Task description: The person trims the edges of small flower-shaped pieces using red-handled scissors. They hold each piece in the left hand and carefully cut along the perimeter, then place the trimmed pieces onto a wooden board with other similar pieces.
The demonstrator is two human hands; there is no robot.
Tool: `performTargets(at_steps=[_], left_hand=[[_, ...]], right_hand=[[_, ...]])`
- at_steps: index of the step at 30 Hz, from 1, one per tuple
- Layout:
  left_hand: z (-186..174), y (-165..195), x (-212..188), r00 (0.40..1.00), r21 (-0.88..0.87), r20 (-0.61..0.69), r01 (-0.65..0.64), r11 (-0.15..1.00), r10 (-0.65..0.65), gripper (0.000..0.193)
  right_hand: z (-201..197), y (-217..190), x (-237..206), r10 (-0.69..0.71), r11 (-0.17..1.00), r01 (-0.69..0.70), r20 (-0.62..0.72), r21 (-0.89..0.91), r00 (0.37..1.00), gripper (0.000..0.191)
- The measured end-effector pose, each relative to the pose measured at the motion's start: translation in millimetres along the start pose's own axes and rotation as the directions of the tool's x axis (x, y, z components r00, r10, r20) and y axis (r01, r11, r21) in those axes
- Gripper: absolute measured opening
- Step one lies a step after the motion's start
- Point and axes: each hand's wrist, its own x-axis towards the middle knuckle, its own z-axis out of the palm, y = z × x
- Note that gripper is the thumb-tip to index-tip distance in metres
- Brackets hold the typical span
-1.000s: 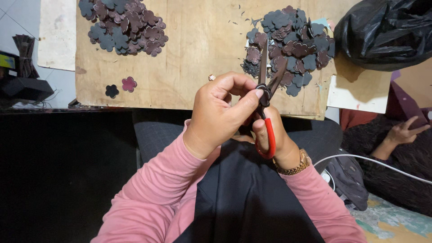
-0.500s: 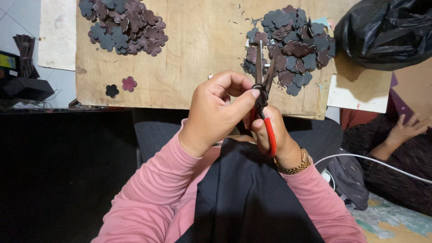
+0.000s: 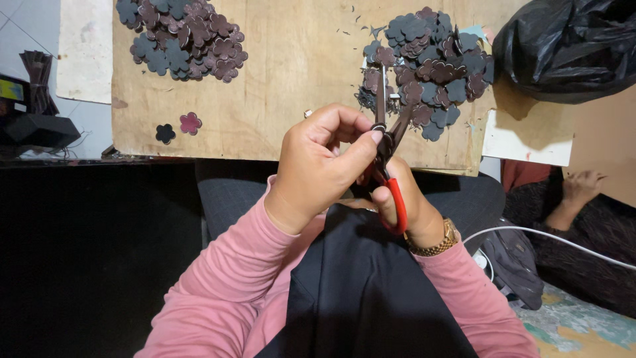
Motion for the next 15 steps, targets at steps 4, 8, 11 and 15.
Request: performTargets(at_steps=[4,8,11,15], left_hand=[[-1,-1,0,0.996,0.121,-0.005,-0.088,0.989,0.089,0.007],[-1,-3,0,0.999,0.031,0.008,-0.037,0.999,0.036,0.007],[-5,-3,1,1.000,0.010,0.021,0.002,1.000,-0.002,0.008],[-11,-2,4,0.996,-0.052,0.089,0.004,0.999,0.001,0.011]], right_hand=[[0,0,1,0.027,0.999,-0.029,-0.031,-0.045,0.999,0.082],[3,0,1,0.034,0.996,-0.040,-0.070,-0.082,0.997,0.077],[6,0,2,0.049,0.999,-0.050,-0.080,-0.016,0.996,0.075],[8,-1,5,0.081,0.997,-0.080,-0.057,0.022,0.995,0.077]])
